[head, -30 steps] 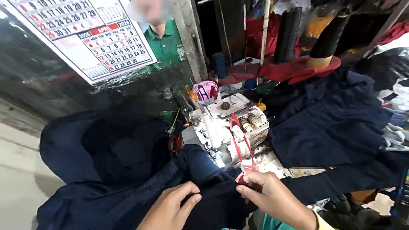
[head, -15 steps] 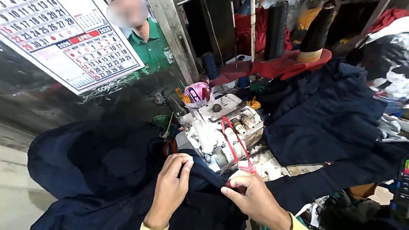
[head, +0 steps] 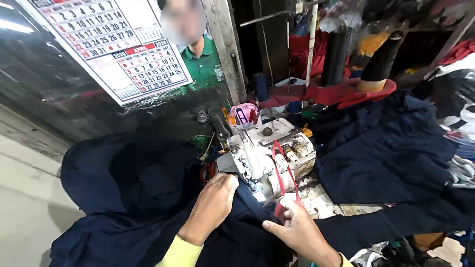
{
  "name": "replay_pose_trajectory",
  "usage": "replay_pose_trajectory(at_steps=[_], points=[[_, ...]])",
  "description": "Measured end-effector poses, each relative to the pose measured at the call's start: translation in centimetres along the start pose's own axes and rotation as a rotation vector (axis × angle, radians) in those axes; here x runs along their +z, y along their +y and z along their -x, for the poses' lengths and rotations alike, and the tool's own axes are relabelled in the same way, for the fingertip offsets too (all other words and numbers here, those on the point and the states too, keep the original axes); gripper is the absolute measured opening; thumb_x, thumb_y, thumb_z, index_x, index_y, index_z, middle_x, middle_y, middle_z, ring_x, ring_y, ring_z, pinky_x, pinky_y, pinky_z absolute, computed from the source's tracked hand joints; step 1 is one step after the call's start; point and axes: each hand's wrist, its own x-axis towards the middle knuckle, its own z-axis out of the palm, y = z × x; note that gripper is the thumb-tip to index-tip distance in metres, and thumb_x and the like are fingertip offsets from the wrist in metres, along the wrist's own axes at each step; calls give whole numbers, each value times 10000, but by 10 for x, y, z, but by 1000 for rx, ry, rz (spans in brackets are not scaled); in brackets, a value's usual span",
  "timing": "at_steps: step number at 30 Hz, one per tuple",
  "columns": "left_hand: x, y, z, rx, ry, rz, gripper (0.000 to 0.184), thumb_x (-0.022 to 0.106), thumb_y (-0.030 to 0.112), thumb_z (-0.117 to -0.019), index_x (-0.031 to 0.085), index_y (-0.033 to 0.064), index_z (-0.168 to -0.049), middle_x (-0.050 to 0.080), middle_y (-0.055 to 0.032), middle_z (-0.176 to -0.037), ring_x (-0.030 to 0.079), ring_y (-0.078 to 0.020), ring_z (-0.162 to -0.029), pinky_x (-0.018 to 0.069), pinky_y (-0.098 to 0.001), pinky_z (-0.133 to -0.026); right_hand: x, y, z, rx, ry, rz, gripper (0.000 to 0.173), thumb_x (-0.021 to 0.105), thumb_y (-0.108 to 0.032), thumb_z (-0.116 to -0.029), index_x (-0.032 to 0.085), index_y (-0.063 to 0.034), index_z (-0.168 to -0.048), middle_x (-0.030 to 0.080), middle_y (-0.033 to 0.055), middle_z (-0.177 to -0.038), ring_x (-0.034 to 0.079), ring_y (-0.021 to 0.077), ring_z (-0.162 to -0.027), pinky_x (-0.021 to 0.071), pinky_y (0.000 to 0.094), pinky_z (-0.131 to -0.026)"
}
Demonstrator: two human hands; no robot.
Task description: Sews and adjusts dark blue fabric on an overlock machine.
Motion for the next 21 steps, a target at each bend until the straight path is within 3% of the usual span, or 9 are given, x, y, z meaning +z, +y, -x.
replay_pose_trajectory(at_steps=[2,3,6,8,11,14,17,19,21], points=[[4,-5,-4,29,36,-14,275,499,306,-1063,729,156,-1044,702,9,-1093,651,-152,-1116,566,-396,-958,-1,-2,0,29,-36,-30,485,849,-461,-803,611,-174,-1114,715,-71,-780,672,85,-619,591,293,-583],[6,-7,-6,39,35,-10,256,526,316,-1052,731,166,-1015,696,24,-1082,642,-141,-1100,560,-383,-950,-1,-2,0,23,-54,-43,469,840,-457,-816,635,-169,-1123,716,-68,-768,670,90,-612,589,295,-585],[0,-6,-10,18,-38,23,218,563,295,-1037,740,179,-986,691,40,-1118,628,-132,-1138,547,-394,-984,-6,-2,0,-15,-129,-60,326,788,-451,-879,725,-146,-977,706,-38,-737,660,100,-611,581,314,-592],[-1,-5,-14,22,-44,23,210,571,296,-1029,745,189,-983,689,45,-1111,626,-133,-1137,544,-398,-984,-8,2,-2,-22,-150,-35,333,748,-472,-906,724,-144,-861,673,-34,-694,629,94,-599,548,316,-579],[-1,-7,-25,-34,-44,91,142,705,318,-947,727,181,-916,673,30,-1000,641,-144,-1013,567,-416,-892,-9,4,-3,-30,-173,-29,351,727,-484,-919,711,-143,-834,642,-35,-667,602,94,-583,521,315,-560],[-14,-13,-36,-211,-212,139,347,814,500,-828,681,180,-832,646,1,-860,643,-169,-799,579,-447,-726,-13,2,3,-28,-243,-56,339,725,-473,-928,723,-138,-884,653,-24,-702,609,100,-607,530,319,-580],[-23,-14,-35,-356,-361,-69,629,640,788,-808,677,164,-883,639,-47,-899,651,-245,-861,570,-512,-764,-17,5,4,-48,-292,-125,317,717,-432,-952,707,-125,-875,629,-16,-686,592,106,-601,517,318,-574],[-12,-7,-34,-392,-279,-197,652,602,731,-874,689,94,-983,650,-136,-985,662,-336,-947,562,-559,-785,-13,7,-1,-29,-215,-211,320,712,-421,-957,683,-118,-857,559,-9,-625,522,119,-539,450,314,-510],[6,-3,-36,-398,-147,-276,556,669,580,-903,696,48,-1060,660,-199,-1057,670,-398,-1003,564,-587,-798,-10,6,-7,27,-156,-241,327,696,-439,-961,673,-126,-872,548,-1,-619,514,130,-516,445,318,-482]])
